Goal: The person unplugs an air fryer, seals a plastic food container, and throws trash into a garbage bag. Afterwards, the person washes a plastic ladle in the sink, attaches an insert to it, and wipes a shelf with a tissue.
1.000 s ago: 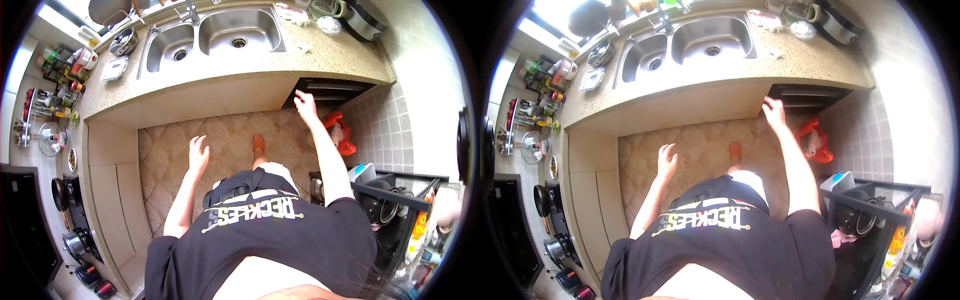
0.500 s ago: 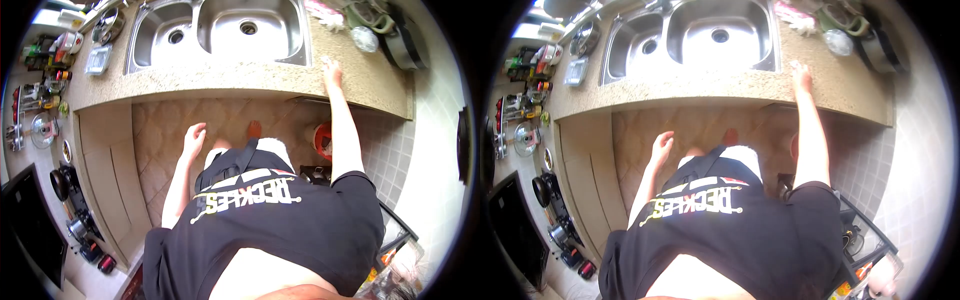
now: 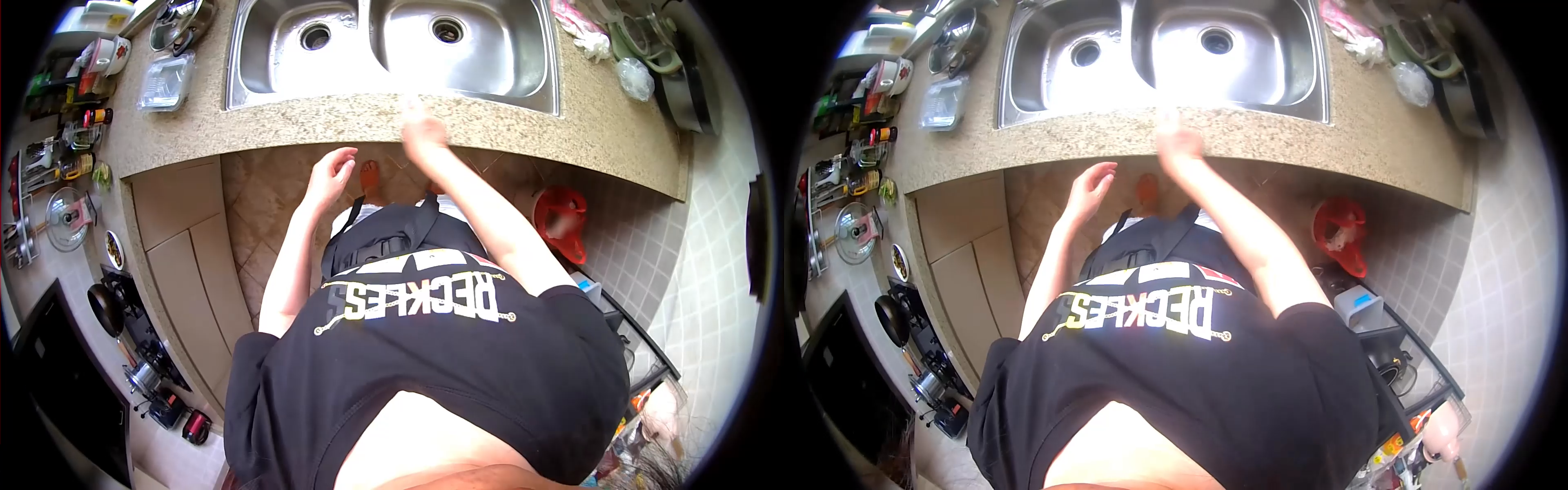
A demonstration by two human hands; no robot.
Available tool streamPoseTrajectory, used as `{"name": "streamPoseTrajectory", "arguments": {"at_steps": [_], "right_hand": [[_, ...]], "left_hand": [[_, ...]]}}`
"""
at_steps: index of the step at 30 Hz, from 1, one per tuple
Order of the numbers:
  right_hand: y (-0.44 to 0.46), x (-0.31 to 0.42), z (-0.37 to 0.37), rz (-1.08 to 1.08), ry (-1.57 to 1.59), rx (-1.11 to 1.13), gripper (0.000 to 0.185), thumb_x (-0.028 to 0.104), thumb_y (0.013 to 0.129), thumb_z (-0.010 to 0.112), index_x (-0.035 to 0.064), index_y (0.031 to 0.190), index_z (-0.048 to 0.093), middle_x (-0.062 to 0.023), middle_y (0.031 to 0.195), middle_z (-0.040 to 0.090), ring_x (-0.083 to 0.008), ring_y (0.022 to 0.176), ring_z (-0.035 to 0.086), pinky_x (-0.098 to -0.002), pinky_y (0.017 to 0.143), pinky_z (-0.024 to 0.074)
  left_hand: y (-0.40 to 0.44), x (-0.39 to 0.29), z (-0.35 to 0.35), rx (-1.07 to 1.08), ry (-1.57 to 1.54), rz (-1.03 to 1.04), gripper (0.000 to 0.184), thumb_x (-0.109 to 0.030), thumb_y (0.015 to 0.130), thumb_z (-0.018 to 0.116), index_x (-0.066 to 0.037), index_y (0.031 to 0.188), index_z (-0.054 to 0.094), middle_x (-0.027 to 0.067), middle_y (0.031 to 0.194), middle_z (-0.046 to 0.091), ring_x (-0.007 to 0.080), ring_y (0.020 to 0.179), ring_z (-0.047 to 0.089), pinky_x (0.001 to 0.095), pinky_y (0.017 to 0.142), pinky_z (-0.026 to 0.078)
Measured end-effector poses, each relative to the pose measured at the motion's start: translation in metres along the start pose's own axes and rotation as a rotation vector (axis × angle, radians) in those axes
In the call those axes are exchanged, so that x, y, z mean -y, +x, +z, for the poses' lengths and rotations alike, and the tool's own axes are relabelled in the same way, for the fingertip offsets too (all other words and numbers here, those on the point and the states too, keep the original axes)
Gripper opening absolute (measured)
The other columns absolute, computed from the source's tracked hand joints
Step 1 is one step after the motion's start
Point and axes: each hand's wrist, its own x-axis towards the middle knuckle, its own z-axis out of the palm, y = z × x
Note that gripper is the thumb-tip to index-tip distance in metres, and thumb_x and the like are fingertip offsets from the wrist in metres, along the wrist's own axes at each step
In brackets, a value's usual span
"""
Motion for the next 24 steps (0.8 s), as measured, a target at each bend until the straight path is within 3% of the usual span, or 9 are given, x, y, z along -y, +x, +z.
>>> {"name": "streamPoseTrajectory", "arguments": {"at_steps": [1,6,8,10,14,17,20,22,24], "right_hand": [[0.013,0.038,0.003,0.167,0.17,0.136,0.027,0.006,0.075,0.048,0.0013,0.101,0.054,-0.0142,0.093,0.055,-0.0261,0.072,0.061,-0.0386,0.053,0.0511],[0.076,0.118,0.054,-0.129,0.246,0.088,0.016,0.008,0.078,0.049,0.0016,0.088,0.06,-0.0158,0.081,0.058,-0.0368,0.067,0.06,-0.0413,0.065,0.0497],[0.11,0.11,0.077,-0.013,0.598,0.191,0.016,0.009,0.077,0.051,0.0047,0.086,0.062,-0.0151,0.071,0.06,-0.0318,0.067,0.062,-0.0405,0.063,0.048],[0.129,0.103,0.047,0.621,1.389,0.38,0.015,0.007,0.079,0.049,0.0005,0.085,0.061,-0.0127,0.081,0.065,-0.0119,0.051,0.049,-0.0264,0.047,0.0391],[0.128,0.063,-0.002,0.634,2.302,0.476,0.018,0.013,0.089,0.044,-0.0031,0.096,0.049,-0.0104,0.081,0.055,-0.0118,0.063,0.048,-0.0242,0.052,0.0427],[0.131,0.057,-0.035,1.023,2.322,0.213,0.019,0.015,0.092,0.042,-0.0021,0.098,0.047,-0.0122,0.082,0.052,-0.0136,0.065,0.049,-0.0249,0.058,0.0475],[0.143,0.034,-0.04,1.033,2.185,0.003,0.017,0.014,0.093,0.04,-0.0003,0.101,0.045,-0.0109,0.079,0.048,-0.0151,0.065,0.05,-0.025,0.061,0.0506],[0.15,-0.009,-0.03,0.778,2.319,0.181,0.013,0.014,0.094,0.039,0.0045,0.099,0.046,-0.0026,0.066,0.042,-0.0093,0.05,0.039,-0.019,0.041,0.0329],[0.155,-0.02,-0.038,0.947,2.076,0.032,0.019,0.024,0.094,0.039,0.0075,0.089,0.046,0.0017,0.056,0.036,-0.0083,0.041,0.029,-0.0209,0.035,0.0194]], "left_hand": [[0.003,0.004,-0.013,-0.029,-0.011,-0.001,0.025,-0.009,0.085,0.055,-0.004,0.109,0.058,0.0084,0.096,0.062,0.0124,0.087,0.059,0.025,0.077,0.047],[-0.003,0.025,-0.068,-0.107,-0.044,0.032,0.023,-0.009,0.085,0.055,-0.004,0.107,0.058,0.0057,0.093,0.063,0.0109,0.082,0.058,0.0242,0.074,0.046],[-0.005,0.04,-0.088,-0.105,-0.032,0.004,0.022,-0.01,0.085,0.055,-0.004,0.106,0.059,0.0058,0.091,0.063,0.0107,0.081,0.058,0.024,0.074,0.046],[-0.006,0.049,-0.103,-0.126,-0.066,-0.007,0.022,-0.009,0.085,0.055,-0.003,0.105,0.059,0.0062,0.091,0.063,0.0105,0.081,0.058,0.0241,0.074,0.046],[0.003,0.068,-0.118,-0.074,-0.112,-0.008,0.023,-0.01,0.086,0.052,-0.002,0.107,0.058,0.0078,0.097,0.062,0.0139,0.089,0.059,0.0255,0.076,0.047],[0.014,0.061,-0.116,-0.043,-0.138,0.013,0.023,-0.01,0.086,0.052,-0.003,0.107,0.058,0.0069,0.096,0.062,0.013,0.088,0.059,0.0251,0.075,0.046],[0.022,0.041,-0.11,-0.024,-0.122,0.053,0.021,-0.009,0.086,0.053,-0.004,0.105,0.06,0.007,0.09,0.064,0.0117,0.081,0.059,0.0249,0.073,0.046],[0.028,0.034,-0.106,0.006,-0.096,0.112,0.02,-0.009,0.086,0.053,-0.004,0.104,0.06,0.0077,0.09,0.063,0.0128,0.08,0.059,0.0254,0.073,0.047],[0.032,0.028,-0.101,0.018,-0.081,0.151,0.02,-0.009,0.086,0.054,-0.004,0.104,0.06,0.0083,0.09,0.063,0.0135,0.08,0.059,0.0257,0.073,0.047]]}}
